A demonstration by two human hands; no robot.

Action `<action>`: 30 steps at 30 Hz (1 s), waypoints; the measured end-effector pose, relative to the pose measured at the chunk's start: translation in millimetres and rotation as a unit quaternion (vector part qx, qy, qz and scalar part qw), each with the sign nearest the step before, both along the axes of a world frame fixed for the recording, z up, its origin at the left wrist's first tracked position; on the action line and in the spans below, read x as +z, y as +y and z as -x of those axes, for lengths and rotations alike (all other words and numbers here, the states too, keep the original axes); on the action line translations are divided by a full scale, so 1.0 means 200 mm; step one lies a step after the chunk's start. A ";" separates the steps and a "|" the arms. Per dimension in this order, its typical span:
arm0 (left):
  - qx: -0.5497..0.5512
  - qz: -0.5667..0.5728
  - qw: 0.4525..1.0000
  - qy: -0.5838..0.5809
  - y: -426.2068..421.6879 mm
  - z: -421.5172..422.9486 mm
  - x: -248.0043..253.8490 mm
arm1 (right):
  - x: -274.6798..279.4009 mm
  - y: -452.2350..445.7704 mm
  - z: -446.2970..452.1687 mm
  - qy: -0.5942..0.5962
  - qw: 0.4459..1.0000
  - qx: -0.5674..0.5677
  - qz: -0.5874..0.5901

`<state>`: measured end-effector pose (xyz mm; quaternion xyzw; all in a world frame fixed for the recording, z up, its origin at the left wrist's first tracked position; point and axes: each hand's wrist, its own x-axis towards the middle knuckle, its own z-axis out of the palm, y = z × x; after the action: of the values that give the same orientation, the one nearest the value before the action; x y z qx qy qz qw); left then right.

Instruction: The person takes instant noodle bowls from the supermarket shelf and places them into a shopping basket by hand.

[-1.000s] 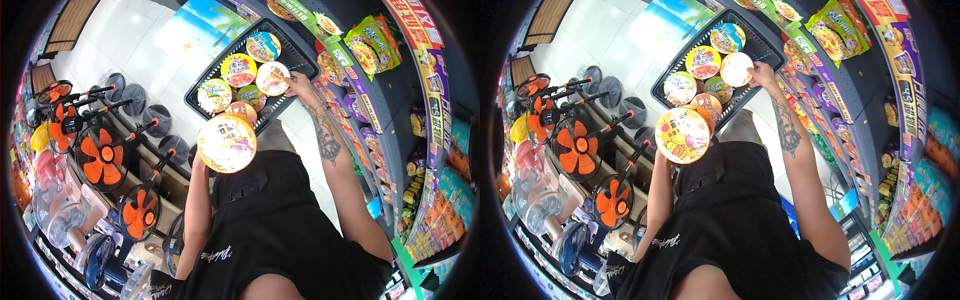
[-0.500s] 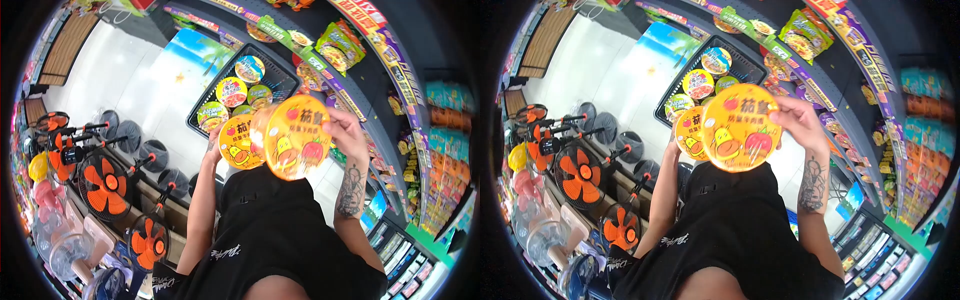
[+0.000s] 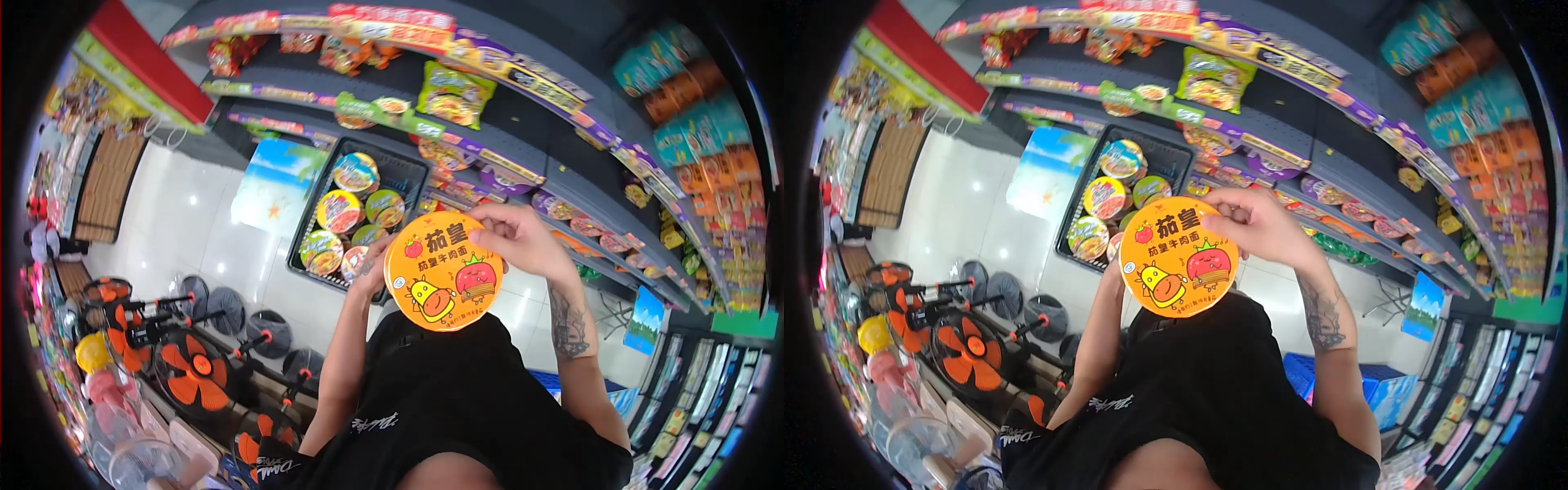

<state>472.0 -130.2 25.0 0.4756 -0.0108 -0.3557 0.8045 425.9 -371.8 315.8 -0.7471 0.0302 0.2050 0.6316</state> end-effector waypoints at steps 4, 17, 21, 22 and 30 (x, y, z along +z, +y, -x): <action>-0.085 -0.014 0.996 -0.015 -0.33 0.02 0.11 | 0.23 -0.15 0.37 -0.259 0.922 -0.144 0.249; -0.261 0.053 0.959 -0.098 -1.32 0.42 0.37 | 0.32 -0.72 1.11 -0.438 0.678 -0.001 0.590; -0.273 0.073 0.953 -0.109 -1.52 0.49 0.43 | 0.42 -0.91 1.15 -0.426 0.696 -0.009 0.579; -0.273 0.077 0.953 -0.110 -1.52 0.52 0.43 | 0.45 -0.96 1.13 -0.431 0.692 -0.010 0.580; -0.300 0.093 0.943 -0.113 -1.50 0.35 0.51 | 0.70 -1.40 0.55 -0.534 0.609 -0.193 0.554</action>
<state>401.2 -429.5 126.1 0.4100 -0.2769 -0.5220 0.6948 316.7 -651.3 456.0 -0.9085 -0.0608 -0.4125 0.0266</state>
